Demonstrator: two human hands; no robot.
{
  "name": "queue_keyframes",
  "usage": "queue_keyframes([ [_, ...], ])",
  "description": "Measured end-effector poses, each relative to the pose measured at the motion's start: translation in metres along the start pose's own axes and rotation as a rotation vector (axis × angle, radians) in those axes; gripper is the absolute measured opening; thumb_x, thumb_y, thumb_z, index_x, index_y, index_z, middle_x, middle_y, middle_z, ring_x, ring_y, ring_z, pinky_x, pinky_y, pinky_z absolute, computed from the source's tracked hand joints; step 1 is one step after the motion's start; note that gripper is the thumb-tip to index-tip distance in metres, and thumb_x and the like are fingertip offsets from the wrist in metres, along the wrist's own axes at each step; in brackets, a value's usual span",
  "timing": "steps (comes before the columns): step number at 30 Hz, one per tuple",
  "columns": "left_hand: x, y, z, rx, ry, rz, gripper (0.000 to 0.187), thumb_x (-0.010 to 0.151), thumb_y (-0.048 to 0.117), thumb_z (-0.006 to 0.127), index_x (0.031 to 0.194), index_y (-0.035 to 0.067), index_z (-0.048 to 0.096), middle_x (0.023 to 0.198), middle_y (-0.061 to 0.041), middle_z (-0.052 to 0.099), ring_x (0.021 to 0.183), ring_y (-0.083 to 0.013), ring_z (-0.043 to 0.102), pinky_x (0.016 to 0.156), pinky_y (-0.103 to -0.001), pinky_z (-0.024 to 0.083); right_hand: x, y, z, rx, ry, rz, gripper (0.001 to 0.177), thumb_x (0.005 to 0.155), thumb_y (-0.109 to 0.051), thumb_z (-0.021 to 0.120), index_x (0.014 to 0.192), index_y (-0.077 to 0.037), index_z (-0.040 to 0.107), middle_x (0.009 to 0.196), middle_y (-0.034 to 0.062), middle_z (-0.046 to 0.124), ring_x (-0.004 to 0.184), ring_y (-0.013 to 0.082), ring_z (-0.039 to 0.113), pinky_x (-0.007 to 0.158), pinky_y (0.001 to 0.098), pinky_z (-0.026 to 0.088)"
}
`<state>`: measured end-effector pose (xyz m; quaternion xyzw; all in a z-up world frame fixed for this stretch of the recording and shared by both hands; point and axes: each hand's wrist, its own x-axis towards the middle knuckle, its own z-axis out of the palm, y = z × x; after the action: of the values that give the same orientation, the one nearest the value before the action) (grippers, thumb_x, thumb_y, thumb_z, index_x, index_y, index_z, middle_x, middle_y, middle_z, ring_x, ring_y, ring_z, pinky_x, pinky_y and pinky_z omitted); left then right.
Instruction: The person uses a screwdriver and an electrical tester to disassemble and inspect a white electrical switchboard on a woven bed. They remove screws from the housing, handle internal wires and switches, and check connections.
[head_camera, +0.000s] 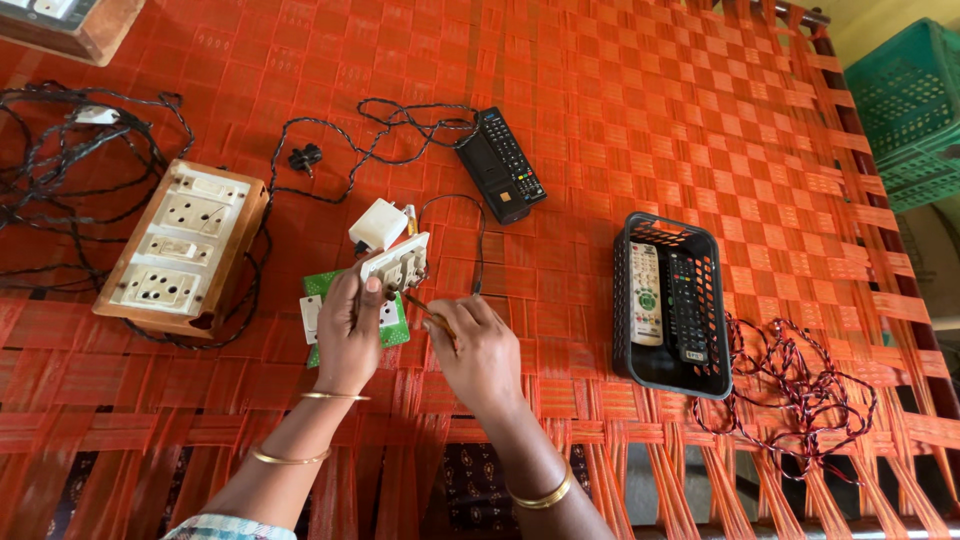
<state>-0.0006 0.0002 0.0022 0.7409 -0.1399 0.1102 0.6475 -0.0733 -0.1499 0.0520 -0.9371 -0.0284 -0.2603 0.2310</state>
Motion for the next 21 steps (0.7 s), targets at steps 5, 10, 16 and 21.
queue_keyframes([
  [5, 0.0007, 0.0026, -0.0018, 0.054, -0.011, -0.01, 0.043, 0.111, 0.036, 0.048, 0.136, 0.004, 0.063, 0.116, -0.013, 0.066, 0.11, -0.0249, 0.063, 0.096, -0.038, 0.049, 0.0004, -0.0005, -0.0009, 0.041, -0.036, 0.027, 0.018, 0.095, -0.019, 0.076, 0.11, -0.012, 0.07, 0.091, 0.0045, 0.071, 0.079, 0.0256, 0.071, 0.067, 0.0383, 0.057],
  [10, 0.0002, 0.0032, -0.0009, 0.011, -0.001, -0.072, 0.043, 0.11, 0.037, 0.049, 0.136, 0.006, 0.064, 0.112, -0.013, 0.066, 0.103, -0.0244, 0.064, 0.092, -0.036, 0.05, 0.004, -0.003, 0.0006, 0.042, -0.108, 0.091, 0.021, 0.088, -0.021, 0.078, 0.105, -0.011, 0.069, 0.089, 0.0073, 0.071, 0.075, 0.0266, 0.07, 0.064, 0.039, 0.057],
  [16, 0.0005, 0.0049, -0.0015, 0.037, -0.002, -0.062, 0.04, 0.109, 0.033, 0.05, 0.136, 0.007, 0.064, 0.112, -0.012, 0.067, 0.101, -0.0209, 0.065, 0.09, -0.034, 0.051, 0.0048, -0.0013, -0.0039, -0.036, 0.014, -0.077, 0.02, 0.092, -0.021, 0.075, 0.11, -0.014, 0.073, 0.087, 0.0028, 0.072, 0.078, 0.023, 0.068, 0.069, 0.0373, 0.057],
  [21, 0.0037, 0.0095, -0.004, 0.011, 0.016, -0.016, 0.035, 0.11, 0.028, 0.052, 0.133, 0.006, 0.065, 0.115, -0.011, 0.067, 0.099, -0.0183, 0.067, 0.087, -0.032, 0.053, 0.0049, -0.0056, -0.0023, -0.037, -0.092, 0.01, 0.027, 0.092, -0.024, 0.076, 0.117, -0.014, 0.076, 0.076, 0.0041, 0.071, 0.064, 0.0211, 0.067, 0.058, 0.0359, 0.055],
])
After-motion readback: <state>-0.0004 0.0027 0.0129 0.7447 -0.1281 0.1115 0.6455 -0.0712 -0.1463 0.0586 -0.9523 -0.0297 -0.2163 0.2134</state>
